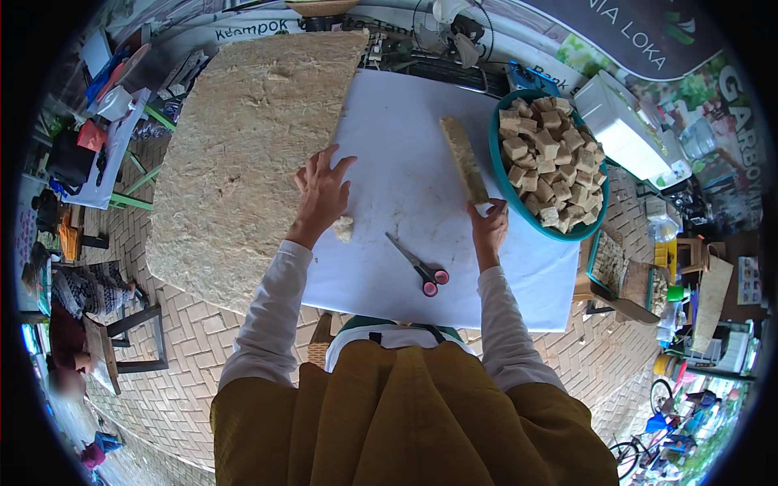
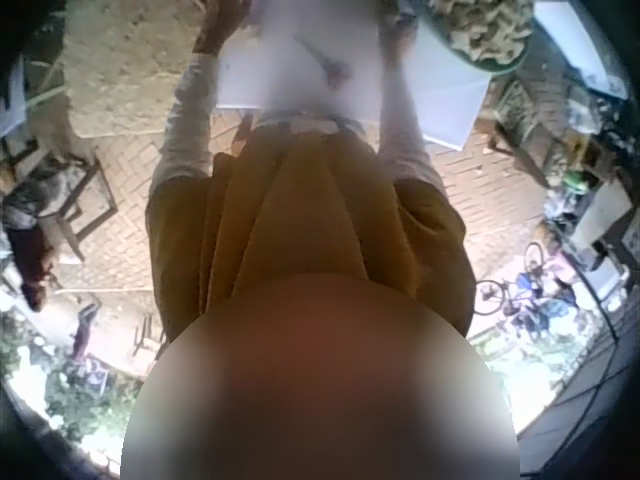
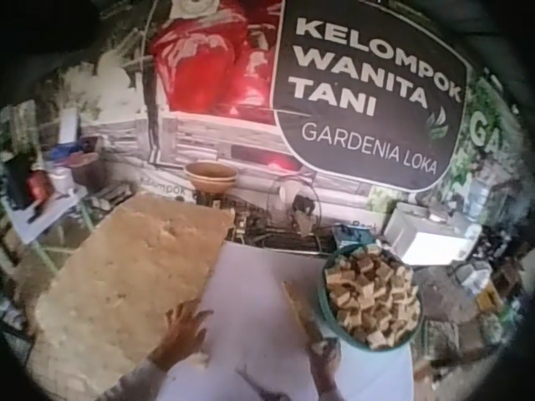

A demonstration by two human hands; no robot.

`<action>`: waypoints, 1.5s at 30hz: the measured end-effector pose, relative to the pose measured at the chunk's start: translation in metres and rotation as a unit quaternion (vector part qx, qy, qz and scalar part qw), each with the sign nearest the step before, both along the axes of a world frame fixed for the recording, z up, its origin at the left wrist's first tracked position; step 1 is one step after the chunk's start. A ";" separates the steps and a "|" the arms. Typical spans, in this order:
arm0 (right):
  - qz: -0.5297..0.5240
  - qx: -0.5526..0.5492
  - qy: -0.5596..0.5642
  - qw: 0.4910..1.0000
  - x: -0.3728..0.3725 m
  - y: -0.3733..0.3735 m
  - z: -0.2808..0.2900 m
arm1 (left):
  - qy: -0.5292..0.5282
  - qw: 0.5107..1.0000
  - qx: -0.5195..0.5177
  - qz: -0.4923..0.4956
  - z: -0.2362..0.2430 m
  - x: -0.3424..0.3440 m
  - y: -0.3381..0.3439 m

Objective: Cutting large blocks of tempeh into smaller cubes using scissors and a knife and placing them into a large bowl.

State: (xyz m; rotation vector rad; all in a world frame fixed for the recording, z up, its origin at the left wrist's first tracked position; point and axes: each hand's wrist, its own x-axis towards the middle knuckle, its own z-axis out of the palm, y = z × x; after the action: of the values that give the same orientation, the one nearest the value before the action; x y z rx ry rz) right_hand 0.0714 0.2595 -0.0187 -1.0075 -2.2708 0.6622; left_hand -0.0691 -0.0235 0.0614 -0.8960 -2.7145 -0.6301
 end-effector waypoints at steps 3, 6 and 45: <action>-0.009 -0.004 0.004 1.000 -0.008 -0.009 0.001 | -0.006 0.999 0.007 -0.038 -0.005 -0.003 0.002; 0.006 0.035 -0.010 0.999 -0.011 -0.006 -0.004 | -0.014 0.996 0.014 -0.088 -0.005 -0.005 0.014; 0.258 -0.089 -0.155 0.950 0.097 -0.084 0.046 | 0.005 0.968 -0.059 -0.243 -0.019 -0.024 0.064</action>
State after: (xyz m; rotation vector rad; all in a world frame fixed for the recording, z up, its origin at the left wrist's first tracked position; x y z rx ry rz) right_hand 0.1687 0.1750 0.0277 -0.6197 -2.8317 0.9946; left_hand -0.0933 0.0410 0.0428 -1.6151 -2.5476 -0.5444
